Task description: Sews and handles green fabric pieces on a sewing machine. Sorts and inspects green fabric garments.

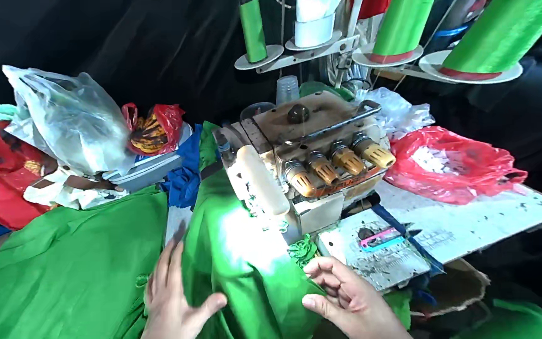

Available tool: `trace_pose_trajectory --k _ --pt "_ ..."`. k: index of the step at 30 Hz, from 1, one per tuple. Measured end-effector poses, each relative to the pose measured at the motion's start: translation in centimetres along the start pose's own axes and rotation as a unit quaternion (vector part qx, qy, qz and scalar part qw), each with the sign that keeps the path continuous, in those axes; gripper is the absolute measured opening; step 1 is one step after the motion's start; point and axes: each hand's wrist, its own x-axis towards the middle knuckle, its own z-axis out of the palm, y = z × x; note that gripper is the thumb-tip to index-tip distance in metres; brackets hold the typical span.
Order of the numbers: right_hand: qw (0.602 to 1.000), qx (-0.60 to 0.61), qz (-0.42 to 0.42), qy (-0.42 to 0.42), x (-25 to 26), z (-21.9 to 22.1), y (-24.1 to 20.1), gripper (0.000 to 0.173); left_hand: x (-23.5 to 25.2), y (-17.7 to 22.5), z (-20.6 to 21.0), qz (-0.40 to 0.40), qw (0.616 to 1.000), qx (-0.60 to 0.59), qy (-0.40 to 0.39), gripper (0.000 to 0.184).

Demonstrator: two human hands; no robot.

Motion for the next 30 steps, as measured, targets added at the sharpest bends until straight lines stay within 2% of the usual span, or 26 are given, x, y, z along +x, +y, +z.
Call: trace_pose_trajectory --k 3,6,7,9,10,11,13,15,17,19,20,22,24,27,29,30 --pt "1.0 -0.013 -0.023 0.013 -0.9 0.0 0.2 0.035 -3.6 -0.7 -0.2 -0.051 0.994 0.091 -0.045 0.123" --pt "0.998 -0.029 -0.041 0.038 -1.0 0.3 0.3 0.034 -5.0 -0.1 -0.8 -0.077 0.991 0.1 -0.042 0.106" --pt "0.997 -0.037 -0.049 0.044 -1.1 0.3 0.3 0.034 -5.0 -0.1 -1.5 -0.081 0.992 0.084 -0.046 0.091" --pt "0.995 -0.054 -0.07 0.05 -1.1 0.4 0.5 0.03 -4.7 -0.9 -2.9 -0.081 0.995 0.004 -0.055 0.043" --pt "0.994 -0.063 -0.08 0.05 -1.1 0.4 0.7 0.027 -4.5 -1.2 -3.9 -0.105 0.991 -0.063 -0.061 0.031" --pt "0.993 -0.068 -0.088 0.049 -1.1 0.2 0.8 0.026 -4.2 -1.1 -4.9 -0.134 0.981 -0.129 -0.053 0.028" --pt "0.992 -0.063 -0.094 0.047 -1.1 -0.1 0.7 0.024 -3.4 -0.7 -6.8 -0.166 0.952 -0.257 -0.013 0.039" --pt "0.996 -0.011 -0.082 0.04 -1.1 -0.4 0.2 0.024 -2.1 -0.4 -8.2 -0.172 0.938 -0.299 0.024 0.045" --pt "0.995 0.07 -0.064 0.035 -1.1 -0.6 -0.5 0.022 -0.3 -0.3 -9.4 -0.123 0.966 -0.222 0.054 0.035" --pt "0.99 0.122 -0.047 0.045 -1.4 -0.5 -0.4 0.025 1.4 -0.7 -10.1 -0.024 0.993 -0.049 0.103 0.026" --pt "0.989 0.129 -0.039 0.054 -1.6 -0.3 0.0 0.026 2.2 -0.6 -9.9 0.024 0.99 0.03 0.137 0.027" --pt "0.99 0.122 -0.023 0.06 -1.9 0.0 0.9 0.025 2.9 0.4 -8.3 0.079 0.97 0.142 0.18 0.04" --pt "0.992 0.113 -0.016 0.057 -1.9 0.3 1.3 0.024 2.4 2.4 -5.5 0.102 0.958 0.169 0.209 0.054" --pt "0.994 0.101 -0.016 0.046 -1.8 0.3 1.5 0.029 -0.1 6.8 0.6 0.144 0.966 0.088 0.195 0.047" --pt "0.994 0.096 -0.02 0.045 -1.6 0.3 1.7 0.032 -1.1 9.6 3.9 0.134 0.98 0.026 0.144 0.054" --pt "0.994 0.095 -0.025 0.048 -1.5 0.3 1.8 0.033 -1.2 10.3 5.0 0.121 0.983 0.031 0.134 0.06"
